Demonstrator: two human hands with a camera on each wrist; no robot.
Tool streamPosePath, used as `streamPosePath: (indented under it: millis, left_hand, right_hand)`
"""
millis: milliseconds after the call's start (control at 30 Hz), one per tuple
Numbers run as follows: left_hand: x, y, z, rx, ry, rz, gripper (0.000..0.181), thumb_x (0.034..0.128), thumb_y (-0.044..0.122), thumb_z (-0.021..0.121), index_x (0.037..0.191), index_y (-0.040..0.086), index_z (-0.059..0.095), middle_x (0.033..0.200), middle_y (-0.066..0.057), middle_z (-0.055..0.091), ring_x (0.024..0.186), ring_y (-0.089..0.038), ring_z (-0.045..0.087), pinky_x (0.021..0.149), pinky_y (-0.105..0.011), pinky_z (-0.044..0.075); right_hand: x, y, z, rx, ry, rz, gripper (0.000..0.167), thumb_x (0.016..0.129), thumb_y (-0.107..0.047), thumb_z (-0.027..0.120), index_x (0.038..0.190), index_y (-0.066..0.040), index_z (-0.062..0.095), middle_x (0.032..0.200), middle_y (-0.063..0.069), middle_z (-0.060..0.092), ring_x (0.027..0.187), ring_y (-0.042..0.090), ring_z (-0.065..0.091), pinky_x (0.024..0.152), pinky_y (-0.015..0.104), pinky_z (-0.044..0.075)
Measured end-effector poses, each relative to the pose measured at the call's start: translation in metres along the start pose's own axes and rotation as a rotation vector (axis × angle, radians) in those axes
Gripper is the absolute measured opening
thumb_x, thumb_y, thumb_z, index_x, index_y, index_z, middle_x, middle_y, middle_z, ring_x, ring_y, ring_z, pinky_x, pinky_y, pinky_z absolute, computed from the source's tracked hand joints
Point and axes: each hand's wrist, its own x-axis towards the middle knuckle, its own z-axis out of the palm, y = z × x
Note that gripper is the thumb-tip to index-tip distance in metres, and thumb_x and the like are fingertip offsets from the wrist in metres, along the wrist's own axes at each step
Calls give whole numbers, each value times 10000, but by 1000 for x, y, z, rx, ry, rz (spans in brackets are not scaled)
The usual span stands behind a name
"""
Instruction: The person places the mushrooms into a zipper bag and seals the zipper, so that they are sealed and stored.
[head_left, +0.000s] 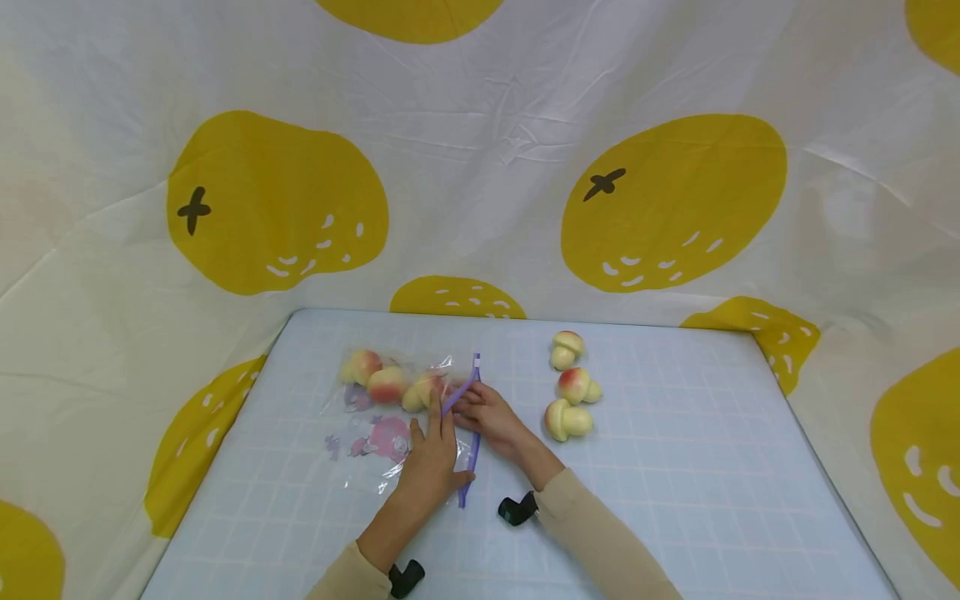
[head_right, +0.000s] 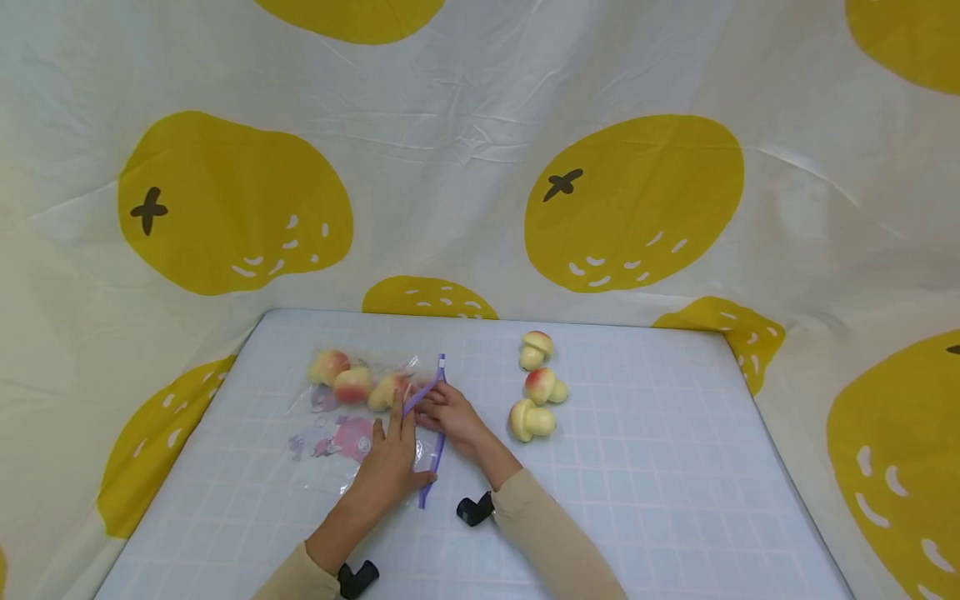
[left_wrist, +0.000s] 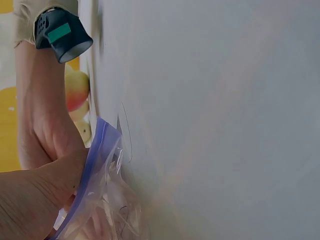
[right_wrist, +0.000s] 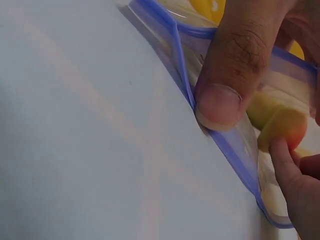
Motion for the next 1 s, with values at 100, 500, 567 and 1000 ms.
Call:
streamPosePath:
  millis: [100,500,567,1000]
  left_hand:
    - [0,0,0,-18,2,5,1146,630,371,964,1479,-66,330,1641,-233,12,1229,-661,377,621,-511,595]
    - [0,-2,0,-23,1,4,1156,633,357,966,1487,-75,318,1643,-231,16,1239,-661,366,635,-544,589]
    - [0,-2,1,-20,4,3,1158,628,356,968,1484,-75,320,1643,-232,21,1239,-661,367,632,-544,589]
    - [0,-2,2,1,-2,1,1103,627,358,968,1447,-92,383,1638,-244,32,1229,-658,379,622,-513,595]
  right_hand:
    - [4,3,3,38,-12,15,467,962,143,405,1426,99,386,1434,241,505,1171,197,589,932,311,513]
    - [-1,3,-1,55,-3,19,493,968,124,457,1454,79,396,1418,260,511,1252,289,557,1010,381,482]
    - [-7,0,-3,41,-2,9,487,982,91,493,1459,75,400,1395,258,533,1250,311,562,1021,398,474]
    - [-42,-14,-11,-207,26,-91,480,976,18,581,1419,118,425,1341,352,520,1217,436,561,963,362,517]
